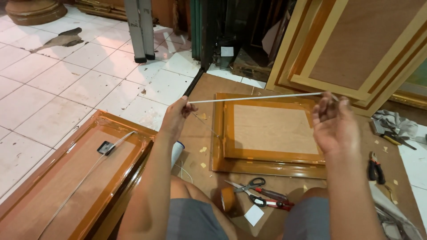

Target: Tying a hanging string to the back of a picture frame using scissors and manual dexterity.

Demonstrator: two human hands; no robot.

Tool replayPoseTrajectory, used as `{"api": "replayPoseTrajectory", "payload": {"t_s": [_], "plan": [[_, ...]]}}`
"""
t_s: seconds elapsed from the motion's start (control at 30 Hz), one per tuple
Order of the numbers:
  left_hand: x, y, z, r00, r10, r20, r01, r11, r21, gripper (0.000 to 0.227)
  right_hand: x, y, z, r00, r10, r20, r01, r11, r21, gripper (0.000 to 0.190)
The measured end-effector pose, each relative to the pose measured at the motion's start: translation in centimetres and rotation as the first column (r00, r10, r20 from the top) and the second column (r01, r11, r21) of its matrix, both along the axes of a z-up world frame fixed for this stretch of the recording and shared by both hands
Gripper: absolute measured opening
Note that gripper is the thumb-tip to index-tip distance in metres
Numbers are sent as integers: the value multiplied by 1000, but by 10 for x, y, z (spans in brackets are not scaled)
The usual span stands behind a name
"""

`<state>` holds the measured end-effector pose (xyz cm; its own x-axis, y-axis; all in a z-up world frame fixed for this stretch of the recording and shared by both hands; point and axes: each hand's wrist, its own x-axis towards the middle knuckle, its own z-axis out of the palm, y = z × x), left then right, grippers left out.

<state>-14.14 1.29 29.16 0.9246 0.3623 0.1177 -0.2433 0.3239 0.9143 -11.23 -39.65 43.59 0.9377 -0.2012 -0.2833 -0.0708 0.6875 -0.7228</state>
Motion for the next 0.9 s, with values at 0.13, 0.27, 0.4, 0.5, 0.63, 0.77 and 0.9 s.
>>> {"api": "replayPoseTrajectory", "payload": {"t_s": [0.13,0.27,0.4,0.5,0.63,0.77,0.9], "plan": [[4,20,-17,964,-111,-241,85,990,-115,36,-8,-8,15,998,-63,19,61,991,123,20],[28,45,-12,977,6,-213,-72,949,-306,8,-15,-6,9,990,137,15,-135,984,-116,21],[43,58,-6,960,94,-265,-160,958,-238,7,6,-21,-41,981,187,50,-178,974,-139,8],[69,79,-31,969,93,-231,-141,969,-201,19,29,-47,-90,922,356,152,-341,933,-116,9],[81,76,-19,969,107,-222,-124,990,-65,24,31,-63,-104,929,357,97,-344,930,-130,10],[85,67,0,956,136,-258,-126,991,56,23,38,-74,-113,935,346,80,-337,935,-108,10],[79,58,11,963,152,-221,-138,987,79,21,42,-78,-118,935,345,82,-337,936,-100,9]]}}
